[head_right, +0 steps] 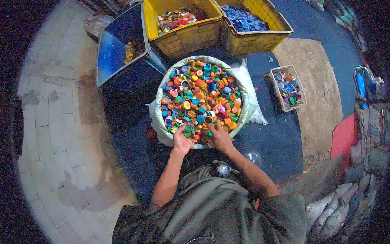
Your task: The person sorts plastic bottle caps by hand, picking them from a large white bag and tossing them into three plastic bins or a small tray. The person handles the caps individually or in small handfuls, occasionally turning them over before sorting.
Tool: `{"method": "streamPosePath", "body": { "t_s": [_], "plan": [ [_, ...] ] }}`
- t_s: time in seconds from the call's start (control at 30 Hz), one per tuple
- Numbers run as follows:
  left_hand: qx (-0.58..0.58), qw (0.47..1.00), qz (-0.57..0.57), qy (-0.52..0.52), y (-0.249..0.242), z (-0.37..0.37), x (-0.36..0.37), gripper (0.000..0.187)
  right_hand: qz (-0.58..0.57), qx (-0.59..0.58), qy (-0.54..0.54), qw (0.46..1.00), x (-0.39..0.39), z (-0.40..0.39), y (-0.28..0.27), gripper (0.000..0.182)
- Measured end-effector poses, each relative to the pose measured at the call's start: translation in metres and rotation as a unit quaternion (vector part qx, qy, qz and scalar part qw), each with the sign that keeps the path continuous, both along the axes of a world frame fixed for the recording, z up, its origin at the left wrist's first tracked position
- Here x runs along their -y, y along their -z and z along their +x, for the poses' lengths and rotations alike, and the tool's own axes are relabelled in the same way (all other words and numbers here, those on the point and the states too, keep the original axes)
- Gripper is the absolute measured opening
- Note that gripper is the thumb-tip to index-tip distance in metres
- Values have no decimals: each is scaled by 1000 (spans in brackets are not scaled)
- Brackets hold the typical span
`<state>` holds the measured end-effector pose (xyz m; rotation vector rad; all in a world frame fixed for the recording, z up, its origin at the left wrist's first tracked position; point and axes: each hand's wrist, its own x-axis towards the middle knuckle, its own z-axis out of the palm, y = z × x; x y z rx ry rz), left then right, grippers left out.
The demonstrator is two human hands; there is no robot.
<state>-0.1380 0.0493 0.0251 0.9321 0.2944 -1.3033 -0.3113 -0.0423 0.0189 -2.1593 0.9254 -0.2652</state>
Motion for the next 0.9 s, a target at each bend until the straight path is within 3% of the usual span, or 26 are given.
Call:
{"method": "streamPosePath", "body": {
  "t_s": [0.13, 0.23, 0.47, 0.57, 0.67, 0.77, 0.9],
  "plan": [
    [-7, 1000, 8, -15, -6, 3, 2, 19, -14, -108, -21, 994, -1, 7, -4, 42],
    [-10, 1000, 18, -21, -2, 8, -3, 19, -62, -1, 43, 997, -2, -1, -1, 39],
    [-30, 998, 28, -56, -14, 8, -12, 16, -14, 69, 64, 995, 2, -25, 22, 20],
    [-32, 997, 19, -63, -11, 8, -14, 16, 132, 49, 142, 980, 2, -28, 33, 15],
    [-43, 996, 23, -69, -12, 8, -13, 17, 61, 46, 123, 989, 4, -19, 9, 19],
    [-40, 997, 9, -67, -15, 10, -10, 17, -27, 70, 22, 997, 9, -19, 15, 25],
    [-46, 997, 9, -62, -14, 12, -8, 17, -5, -98, -75, 992, 9, -14, -4, 32]
  ]
}}
